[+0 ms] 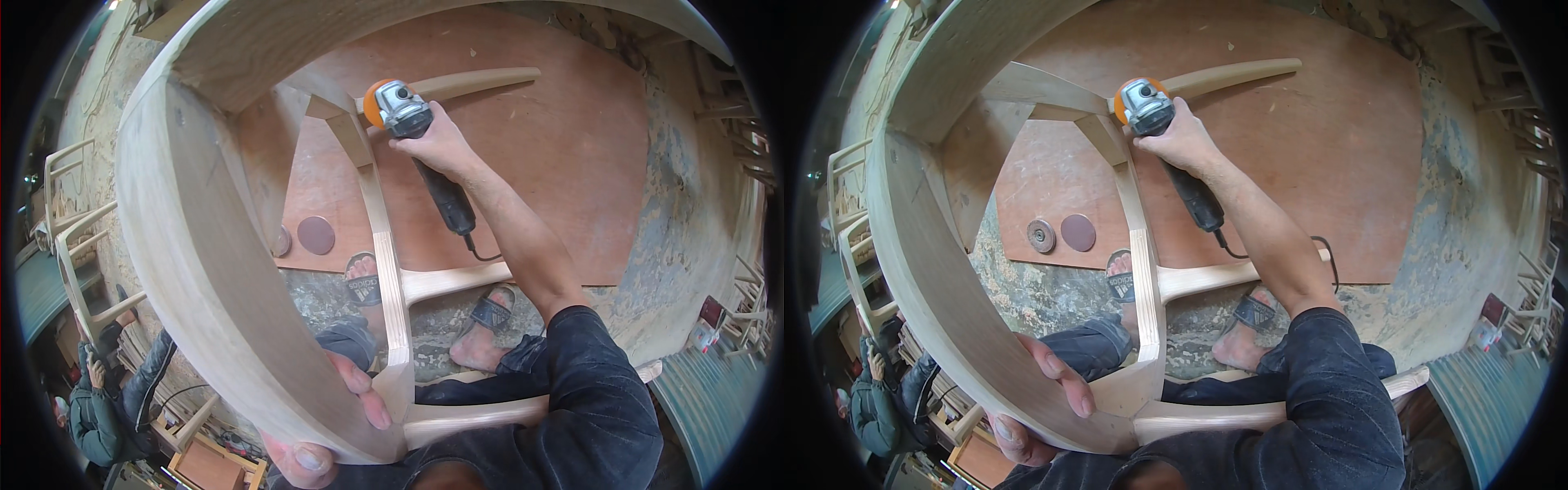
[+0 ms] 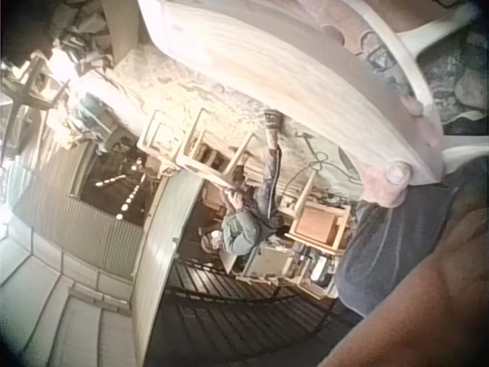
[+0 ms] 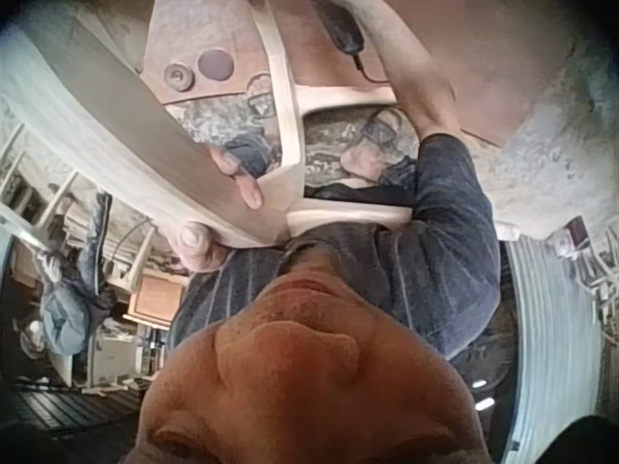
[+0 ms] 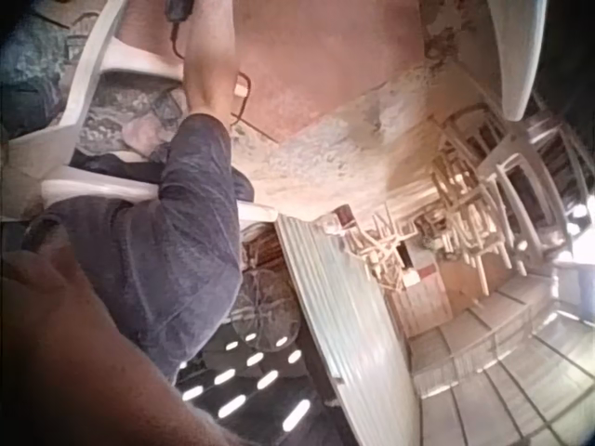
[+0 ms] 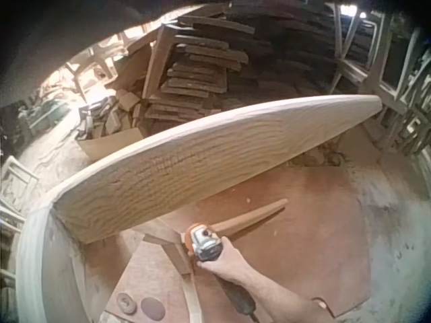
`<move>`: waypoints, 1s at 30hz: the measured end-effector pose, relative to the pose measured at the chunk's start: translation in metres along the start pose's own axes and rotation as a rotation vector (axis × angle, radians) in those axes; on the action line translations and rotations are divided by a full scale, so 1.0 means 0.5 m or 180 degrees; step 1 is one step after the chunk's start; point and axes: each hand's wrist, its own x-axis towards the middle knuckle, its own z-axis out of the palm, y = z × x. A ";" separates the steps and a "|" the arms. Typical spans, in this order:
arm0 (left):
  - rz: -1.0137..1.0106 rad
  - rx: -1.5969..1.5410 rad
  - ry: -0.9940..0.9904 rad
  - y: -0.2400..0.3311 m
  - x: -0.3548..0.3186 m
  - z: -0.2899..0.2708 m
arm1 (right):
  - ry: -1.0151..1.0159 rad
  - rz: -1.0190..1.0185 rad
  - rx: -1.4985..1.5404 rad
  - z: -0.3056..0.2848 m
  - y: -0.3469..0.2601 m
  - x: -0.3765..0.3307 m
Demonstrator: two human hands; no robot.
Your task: Using a power angle grinder with a sanding disc to smooth the surface of a wooden chair frame.
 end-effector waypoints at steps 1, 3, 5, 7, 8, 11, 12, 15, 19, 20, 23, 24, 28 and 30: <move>0.0004 0.0001 -0.0005 -0.003 0.001 0.001 | -0.0046 0.0069 -0.0049 0.004 -0.005 0.004; 0.0174 -0.0014 -0.0133 -0.007 0.006 0.005 | -0.0065 0.0136 -0.0096 0.007 -0.011 0.009; 0.0066 -0.0008 -0.0212 -0.008 0.008 0.008 | -0.0055 0.0112 -0.0235 -0.006 -0.001 0.011; -0.0073 -0.0010 -0.0347 -0.011 0.005 0.000 | -0.0064 -0.0105 -0.0172 -0.005 0.019 0.023; 0.0059 0.0021 -0.0250 -0.015 0.000 -0.011 | -0.0111 -0.0039 -0.0301 -0.005 0.024 0.028; 0.0274 -0.0275 0.0074 -0.019 -0.007 0.017 | -0.0061 0.0229 -0.0295 -0.028 0.007 0.027; 0.0194 -0.0394 -0.0037 -0.016 -0.012 0.014 | -0.0017 0.0256 -0.0300 -0.046 0.018 0.030; 0.0067 -0.0486 -0.0177 -0.013 -0.010 0.018 | -0.0062 -0.0152 0.0132 -0.145 0.049 0.058; -0.0037 -0.0241 -0.0027 -0.005 -0.004 0.009 | 0.0405 0.0292 0.0009 -0.269 0.054 0.048; -0.0054 -0.0183 0.0020 -0.005 -0.003 0.008 | 0.0491 0.0369 0.0139 -0.296 0.056 0.044; 0.0249 0.0038 0.0114 -0.018 -0.001 0.015 | 0.1171 0.0549 0.0672 -0.323 0.087 0.037; 0.0280 0.0050 0.0144 -0.017 -0.001 0.015 | 0.1132 0.0531 0.0684 -0.311 0.089 0.035; 0.0281 -0.0219 0.0036 -0.015 -0.001 0.010 | 0.0657 0.0138 0.0499 -0.193 0.048 -0.014; 0.0383 -0.0267 -0.0058 -0.020 0.000 0.009 | 0.0347 -0.0166 0.0252 -0.132 0.043 -0.017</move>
